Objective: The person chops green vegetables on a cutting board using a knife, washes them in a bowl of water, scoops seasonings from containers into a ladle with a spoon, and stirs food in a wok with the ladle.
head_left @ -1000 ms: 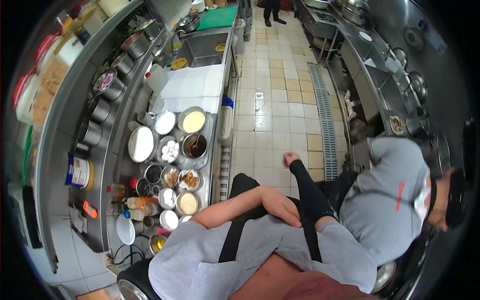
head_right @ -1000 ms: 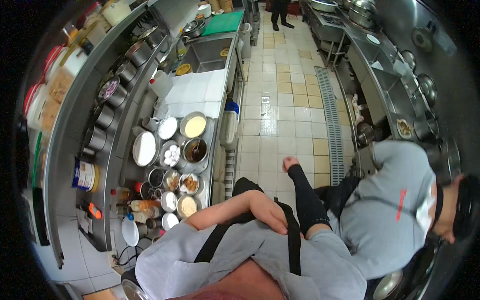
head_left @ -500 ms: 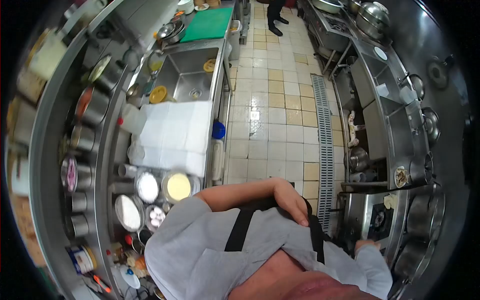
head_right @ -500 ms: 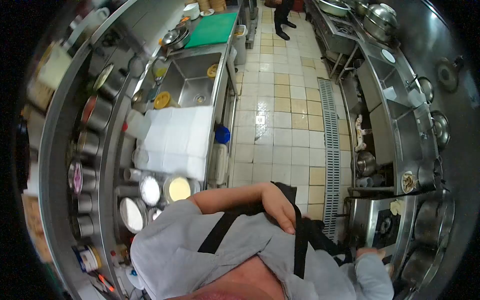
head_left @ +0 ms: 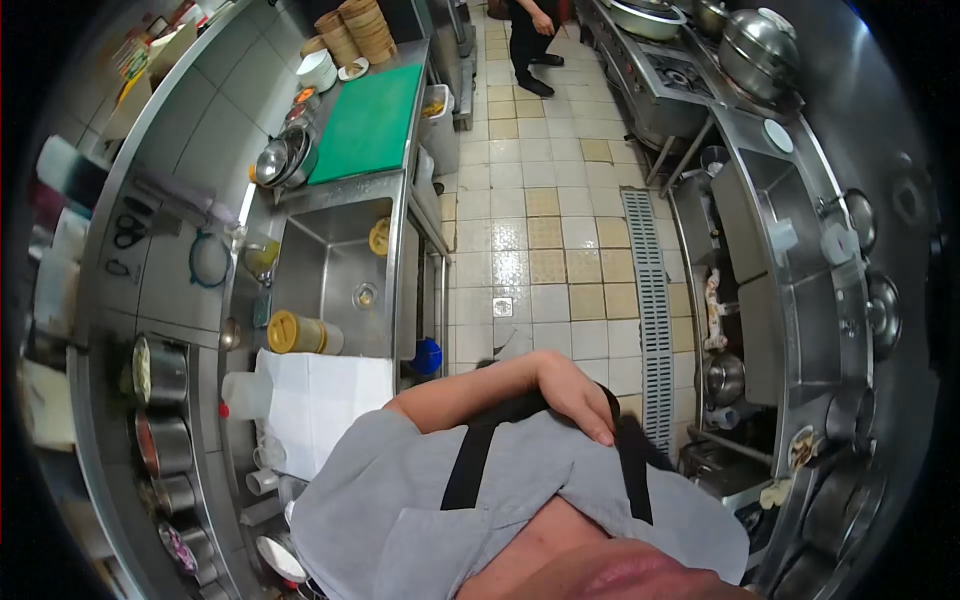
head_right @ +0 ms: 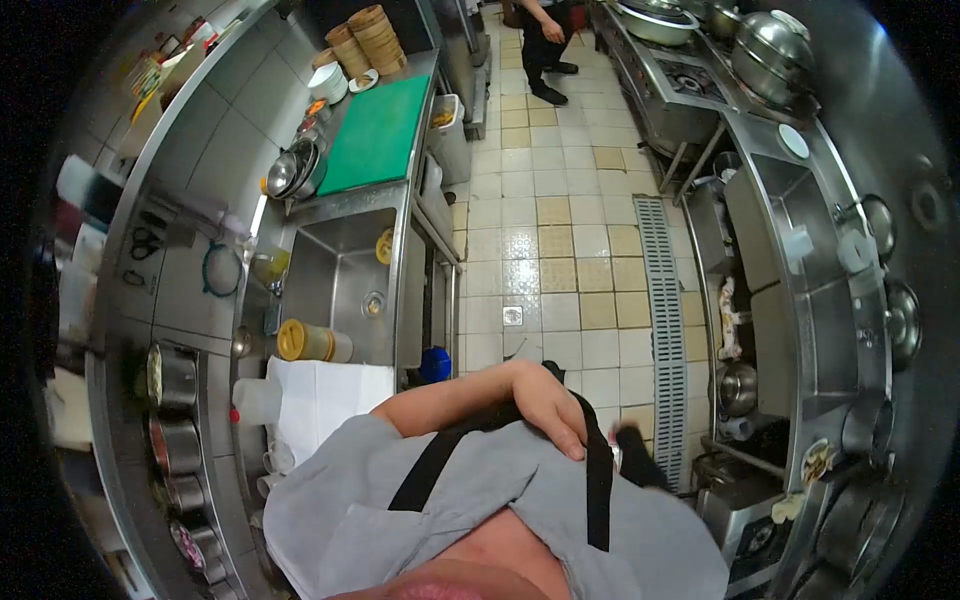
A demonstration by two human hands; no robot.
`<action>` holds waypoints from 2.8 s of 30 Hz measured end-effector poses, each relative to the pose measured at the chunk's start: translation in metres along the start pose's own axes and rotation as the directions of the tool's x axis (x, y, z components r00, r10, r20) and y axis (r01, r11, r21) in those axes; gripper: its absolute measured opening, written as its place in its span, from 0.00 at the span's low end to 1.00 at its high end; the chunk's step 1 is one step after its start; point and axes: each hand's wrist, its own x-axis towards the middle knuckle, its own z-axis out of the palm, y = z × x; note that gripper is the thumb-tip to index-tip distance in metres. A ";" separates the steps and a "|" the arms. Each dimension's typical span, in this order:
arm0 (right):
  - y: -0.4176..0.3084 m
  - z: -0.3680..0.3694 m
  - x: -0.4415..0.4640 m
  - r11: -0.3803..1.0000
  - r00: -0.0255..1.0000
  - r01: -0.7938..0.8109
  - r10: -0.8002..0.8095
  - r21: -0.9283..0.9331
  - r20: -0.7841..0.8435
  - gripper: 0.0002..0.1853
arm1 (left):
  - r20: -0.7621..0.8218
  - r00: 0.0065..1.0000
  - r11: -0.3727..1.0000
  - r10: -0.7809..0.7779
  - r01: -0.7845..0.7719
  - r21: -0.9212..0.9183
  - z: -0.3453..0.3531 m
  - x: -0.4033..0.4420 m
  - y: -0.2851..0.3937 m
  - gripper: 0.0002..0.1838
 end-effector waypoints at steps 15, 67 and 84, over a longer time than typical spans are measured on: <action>-0.461 -0.379 0.329 0.740 0.916 0.401 -0.340 0.540 -0.215 0.14 | -0.206 0.971 0.990 0.123 -0.105 0.097 -0.305 -0.264 0.052 0.33; -1.113 -0.976 1.089 0.985 0.982 0.013 -0.045 0.172 0.182 0.15 | -0.051 0.965 0.943 -0.259 0.263 0.204 -1.442 -0.896 0.230 0.28; -1.095 -1.514 1.146 0.663 0.665 0.563 -0.008 0.494 -0.747 0.14 | 0.544 0.820 0.981 -0.177 0.106 0.159 -1.861 -0.801 0.255 0.33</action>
